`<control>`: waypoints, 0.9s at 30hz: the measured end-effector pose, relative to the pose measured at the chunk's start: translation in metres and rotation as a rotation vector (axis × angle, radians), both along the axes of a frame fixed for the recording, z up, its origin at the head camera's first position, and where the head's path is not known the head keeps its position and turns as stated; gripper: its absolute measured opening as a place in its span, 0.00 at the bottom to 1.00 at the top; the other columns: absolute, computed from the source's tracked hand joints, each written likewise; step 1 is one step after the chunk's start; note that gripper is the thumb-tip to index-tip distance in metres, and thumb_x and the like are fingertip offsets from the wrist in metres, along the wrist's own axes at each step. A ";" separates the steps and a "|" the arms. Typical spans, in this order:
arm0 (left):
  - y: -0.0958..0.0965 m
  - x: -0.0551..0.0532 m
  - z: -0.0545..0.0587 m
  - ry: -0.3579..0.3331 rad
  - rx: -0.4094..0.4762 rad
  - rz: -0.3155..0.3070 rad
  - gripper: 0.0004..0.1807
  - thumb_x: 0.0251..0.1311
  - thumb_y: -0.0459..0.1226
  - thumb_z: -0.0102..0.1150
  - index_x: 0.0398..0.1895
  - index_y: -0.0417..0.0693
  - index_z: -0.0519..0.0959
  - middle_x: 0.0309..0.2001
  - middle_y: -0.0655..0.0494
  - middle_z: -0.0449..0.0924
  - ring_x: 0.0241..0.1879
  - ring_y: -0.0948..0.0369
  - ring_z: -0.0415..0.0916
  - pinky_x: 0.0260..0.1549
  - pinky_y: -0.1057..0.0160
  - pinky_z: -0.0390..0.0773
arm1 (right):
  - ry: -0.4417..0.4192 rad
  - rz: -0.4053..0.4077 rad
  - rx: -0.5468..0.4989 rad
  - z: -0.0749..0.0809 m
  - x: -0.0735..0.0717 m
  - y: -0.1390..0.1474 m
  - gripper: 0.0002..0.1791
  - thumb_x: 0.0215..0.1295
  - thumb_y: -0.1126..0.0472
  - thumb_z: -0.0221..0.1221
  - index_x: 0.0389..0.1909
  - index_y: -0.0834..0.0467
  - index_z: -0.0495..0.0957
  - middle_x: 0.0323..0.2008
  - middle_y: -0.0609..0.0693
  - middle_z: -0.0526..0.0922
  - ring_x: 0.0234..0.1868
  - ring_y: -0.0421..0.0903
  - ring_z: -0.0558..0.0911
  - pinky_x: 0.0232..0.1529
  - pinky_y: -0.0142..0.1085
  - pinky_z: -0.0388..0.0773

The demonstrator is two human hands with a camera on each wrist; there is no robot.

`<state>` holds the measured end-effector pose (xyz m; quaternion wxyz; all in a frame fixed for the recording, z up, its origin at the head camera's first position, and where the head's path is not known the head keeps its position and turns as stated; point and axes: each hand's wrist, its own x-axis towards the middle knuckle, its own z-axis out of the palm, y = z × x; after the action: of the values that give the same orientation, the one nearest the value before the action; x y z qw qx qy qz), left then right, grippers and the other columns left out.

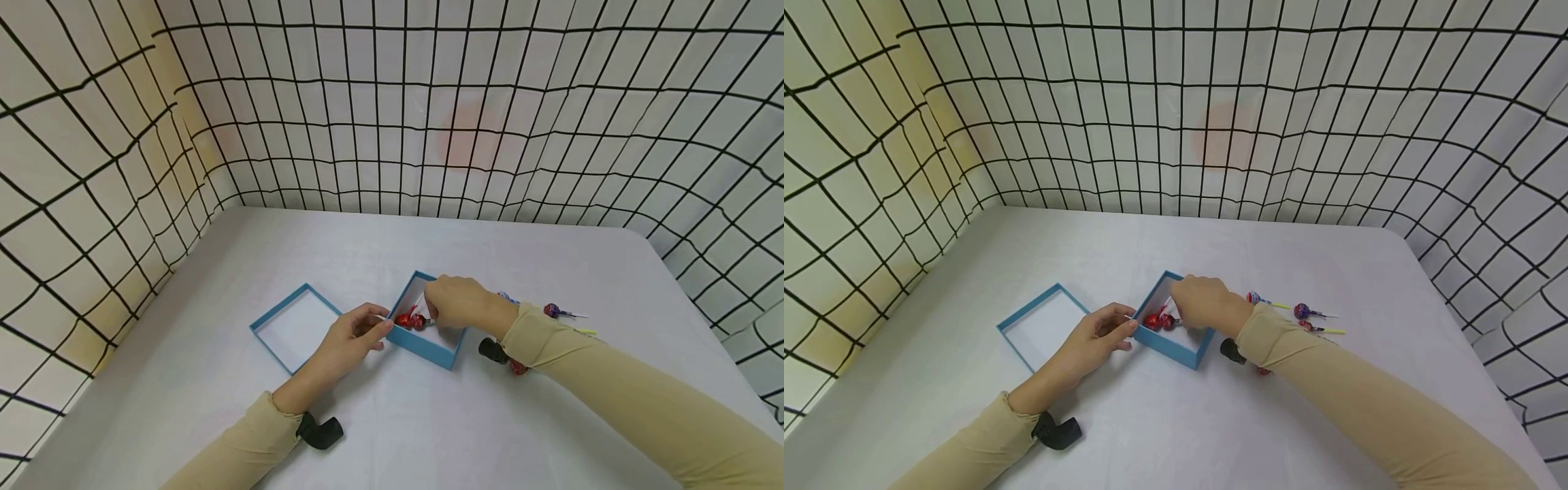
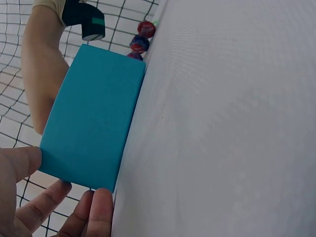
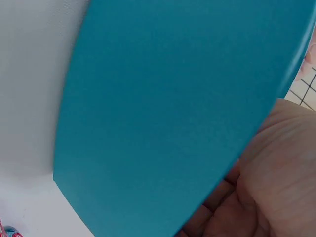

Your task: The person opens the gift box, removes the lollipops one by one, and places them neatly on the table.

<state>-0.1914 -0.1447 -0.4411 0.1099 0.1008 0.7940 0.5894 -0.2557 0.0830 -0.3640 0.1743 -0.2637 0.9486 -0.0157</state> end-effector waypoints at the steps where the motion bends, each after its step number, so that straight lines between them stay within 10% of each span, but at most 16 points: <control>1: 0.000 0.000 0.000 0.003 0.002 0.000 0.19 0.79 0.43 0.60 0.64 0.41 0.79 0.53 0.40 0.87 0.42 0.54 0.89 0.47 0.59 0.88 | 0.007 0.010 0.001 0.001 0.000 0.001 0.04 0.65 0.67 0.69 0.33 0.56 0.85 0.33 0.48 0.87 0.32 0.43 0.81 0.33 0.37 0.83; 27: 0.003 0.001 0.003 -0.011 0.013 0.026 0.18 0.78 0.44 0.62 0.63 0.44 0.80 0.51 0.45 0.88 0.40 0.57 0.88 0.45 0.62 0.88 | -0.175 0.072 -0.122 0.024 -0.004 0.023 0.01 0.71 0.68 0.67 0.39 0.60 0.85 0.37 0.49 0.86 0.38 0.43 0.80 0.42 0.35 0.80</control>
<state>-0.1902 -0.1422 -0.4385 0.1060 0.0878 0.7906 0.5967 -0.2600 0.1064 -0.3396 0.2407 -0.3052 0.9169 -0.0901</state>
